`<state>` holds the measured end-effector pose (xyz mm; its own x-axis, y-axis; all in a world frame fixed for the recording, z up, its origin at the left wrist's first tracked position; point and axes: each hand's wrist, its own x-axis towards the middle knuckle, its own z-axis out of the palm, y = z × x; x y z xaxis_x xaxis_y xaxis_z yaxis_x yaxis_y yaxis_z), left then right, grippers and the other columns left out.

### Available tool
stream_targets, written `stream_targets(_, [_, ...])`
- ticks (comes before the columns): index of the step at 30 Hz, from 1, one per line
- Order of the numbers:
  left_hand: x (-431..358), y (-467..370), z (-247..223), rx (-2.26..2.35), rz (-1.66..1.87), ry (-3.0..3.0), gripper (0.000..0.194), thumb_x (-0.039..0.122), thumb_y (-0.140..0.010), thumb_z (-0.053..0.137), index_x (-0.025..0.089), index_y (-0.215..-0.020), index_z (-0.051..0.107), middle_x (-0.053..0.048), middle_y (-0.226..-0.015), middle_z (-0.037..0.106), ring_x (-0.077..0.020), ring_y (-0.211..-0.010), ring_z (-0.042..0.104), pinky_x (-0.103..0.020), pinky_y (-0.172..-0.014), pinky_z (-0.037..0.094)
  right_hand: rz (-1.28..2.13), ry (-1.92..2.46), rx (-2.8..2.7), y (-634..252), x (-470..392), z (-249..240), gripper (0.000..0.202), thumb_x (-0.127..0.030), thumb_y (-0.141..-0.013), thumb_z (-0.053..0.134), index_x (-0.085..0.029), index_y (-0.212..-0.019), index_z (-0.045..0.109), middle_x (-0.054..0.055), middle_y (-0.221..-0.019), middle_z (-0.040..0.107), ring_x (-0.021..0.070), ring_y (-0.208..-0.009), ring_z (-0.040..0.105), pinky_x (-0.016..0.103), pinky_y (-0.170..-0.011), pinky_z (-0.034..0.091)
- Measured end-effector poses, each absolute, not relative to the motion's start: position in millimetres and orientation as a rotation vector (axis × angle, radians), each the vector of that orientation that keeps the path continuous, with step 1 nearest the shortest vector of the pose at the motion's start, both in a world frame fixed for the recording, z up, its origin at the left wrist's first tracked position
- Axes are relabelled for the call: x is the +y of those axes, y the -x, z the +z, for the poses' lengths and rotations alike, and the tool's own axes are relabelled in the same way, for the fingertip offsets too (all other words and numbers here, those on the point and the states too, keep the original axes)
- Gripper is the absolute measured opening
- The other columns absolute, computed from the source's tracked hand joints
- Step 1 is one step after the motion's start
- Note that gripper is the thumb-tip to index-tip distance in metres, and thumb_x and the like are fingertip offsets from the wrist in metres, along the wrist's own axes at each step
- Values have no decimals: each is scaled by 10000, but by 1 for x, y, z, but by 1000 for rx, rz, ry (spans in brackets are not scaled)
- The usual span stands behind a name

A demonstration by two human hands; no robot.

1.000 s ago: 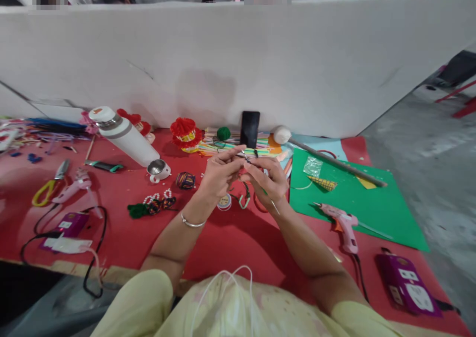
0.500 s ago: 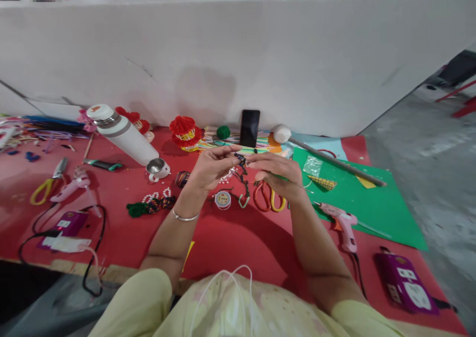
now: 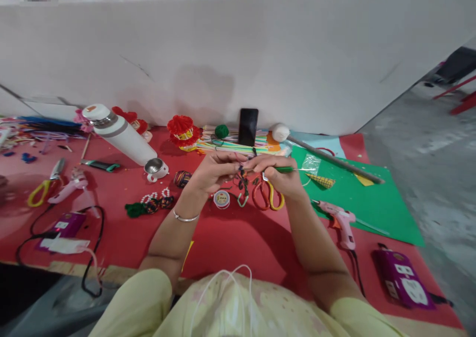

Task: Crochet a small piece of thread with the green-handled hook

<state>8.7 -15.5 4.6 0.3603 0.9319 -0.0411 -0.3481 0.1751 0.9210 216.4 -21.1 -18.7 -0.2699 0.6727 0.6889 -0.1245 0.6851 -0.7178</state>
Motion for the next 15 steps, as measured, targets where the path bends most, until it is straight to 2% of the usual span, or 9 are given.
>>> stream_targets(2, [-17,-15,5,726,1100,-959,349,225,-524,984,164,-849,871,11,-572,640,-60,-439,478,-195,-416,284,693,521,-1534,-205,-20,-27,335,-571,-991,678,-282,-970,846,66,-982,860,219,-953,827,402,-850,695])
stream_targets(6, [-18,-22,3,785,1265,-960,495,163,-542,981,165,-1025,872,42,-597,623,-37,-454,438,-185,-428,284,450,602,-1640,-198,-21,-31,234,-505,-954,760,-333,-1085,850,56,-1067,834,207,-979,800,383,-855,671])
stream_targets(9, [-18,-24,-1,828,1389,-1043,519,134,-568,962,173,-1076,864,43,-644,647,-60,-542,526,-186,-504,387,407,554,-1698,-200,-22,-31,194,-398,-985,746,-342,-1150,831,49,-1087,837,203,-989,802,375,-867,664])
stream_targets(12, [-21,-28,-4,856,1455,-1057,513,118,-588,948,186,-1089,858,24,-723,701,-92,-656,614,-201,-606,483,203,634,-1675,-197,-25,-39,289,-337,-958,784,-382,-1244,798,45,-1148,832,224,-1032,790,406,-906,661])
stream_targets(15, [-23,-30,-4,772,1360,-878,477,141,-583,950,183,-1049,858,34,-702,677,-41,-535,498,-166,-494,381,23,685,-1658,-190,-29,-50,377,-307,-936,810,-437,-1288,775,32,-1202,828,249,-1071,787,439,-925,660])
